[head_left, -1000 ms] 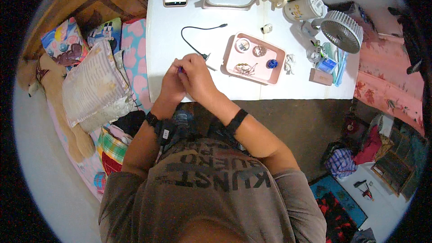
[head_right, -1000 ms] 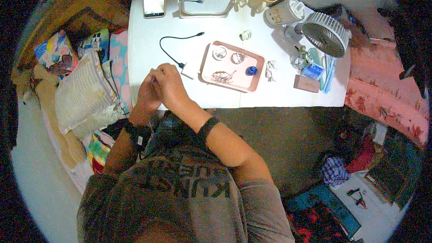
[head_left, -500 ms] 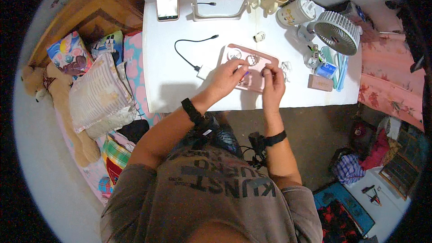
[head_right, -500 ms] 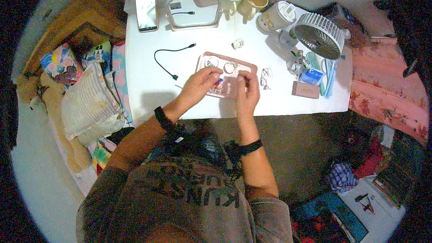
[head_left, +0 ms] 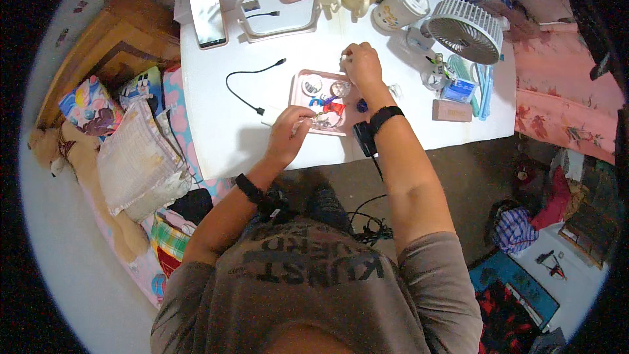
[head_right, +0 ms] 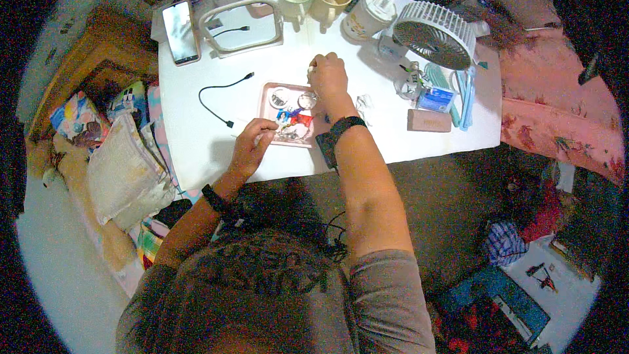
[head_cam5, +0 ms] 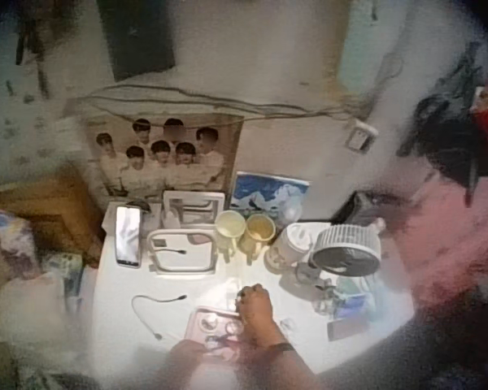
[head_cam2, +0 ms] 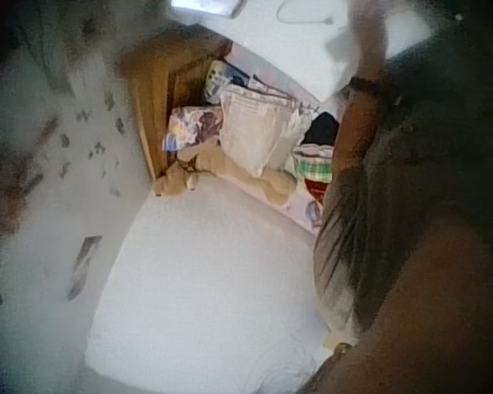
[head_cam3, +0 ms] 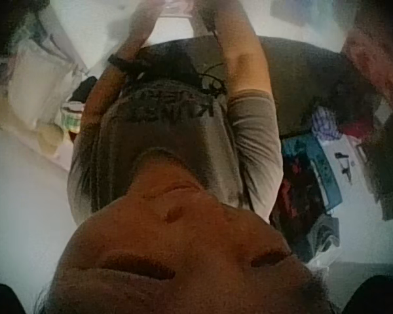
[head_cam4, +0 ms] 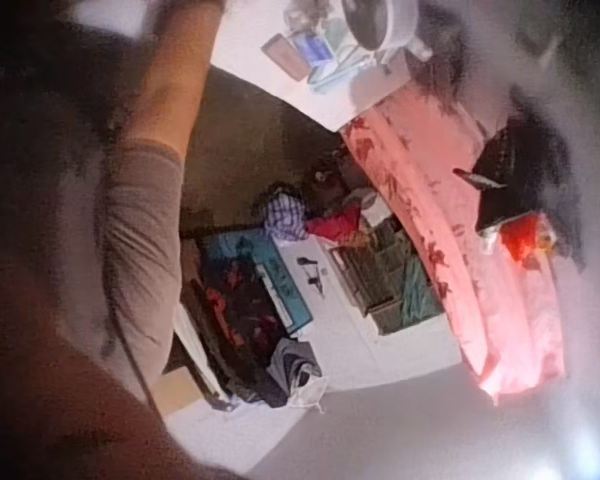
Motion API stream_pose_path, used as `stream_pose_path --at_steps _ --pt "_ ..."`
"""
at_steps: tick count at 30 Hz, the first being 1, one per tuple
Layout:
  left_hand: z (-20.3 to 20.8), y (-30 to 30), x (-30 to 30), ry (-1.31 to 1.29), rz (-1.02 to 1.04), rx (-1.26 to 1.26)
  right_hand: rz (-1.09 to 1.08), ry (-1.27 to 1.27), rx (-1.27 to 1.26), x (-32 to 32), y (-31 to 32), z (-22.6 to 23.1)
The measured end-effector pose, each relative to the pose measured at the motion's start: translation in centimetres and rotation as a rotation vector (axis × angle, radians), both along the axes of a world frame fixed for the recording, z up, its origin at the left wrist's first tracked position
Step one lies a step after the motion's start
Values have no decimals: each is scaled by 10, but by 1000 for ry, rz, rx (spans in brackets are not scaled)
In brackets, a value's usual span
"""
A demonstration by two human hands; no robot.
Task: The person wipes a pink plastic container with a cloth, carries it through a doorway to another room and back, and then cleans several small toys and items with a tissue at a desk.
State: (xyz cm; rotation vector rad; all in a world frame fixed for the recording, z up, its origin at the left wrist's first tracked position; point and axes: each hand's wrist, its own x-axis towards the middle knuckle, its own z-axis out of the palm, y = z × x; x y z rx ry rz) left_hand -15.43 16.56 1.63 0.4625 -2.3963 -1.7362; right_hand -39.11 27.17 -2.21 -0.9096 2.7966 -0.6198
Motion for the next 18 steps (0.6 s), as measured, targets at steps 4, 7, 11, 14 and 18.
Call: stream_pose_path --at_steps 4,7,11,14,18 --pt "-2 -3 2 -34 22 56 -180 -190 -174 4 5 20" --pt "4 -6 4 -28 22 141 -267 -368 -408 29 25 48" --pt "7 -7 7 -44 8 143 -172 -409 -347 78 55 63" --pt "5 -4 12 -88 73 170 127 -192 -466 99 73 63" --pt "6 -5 23 -205 127 249 -296 -371 -619 81 114 55"
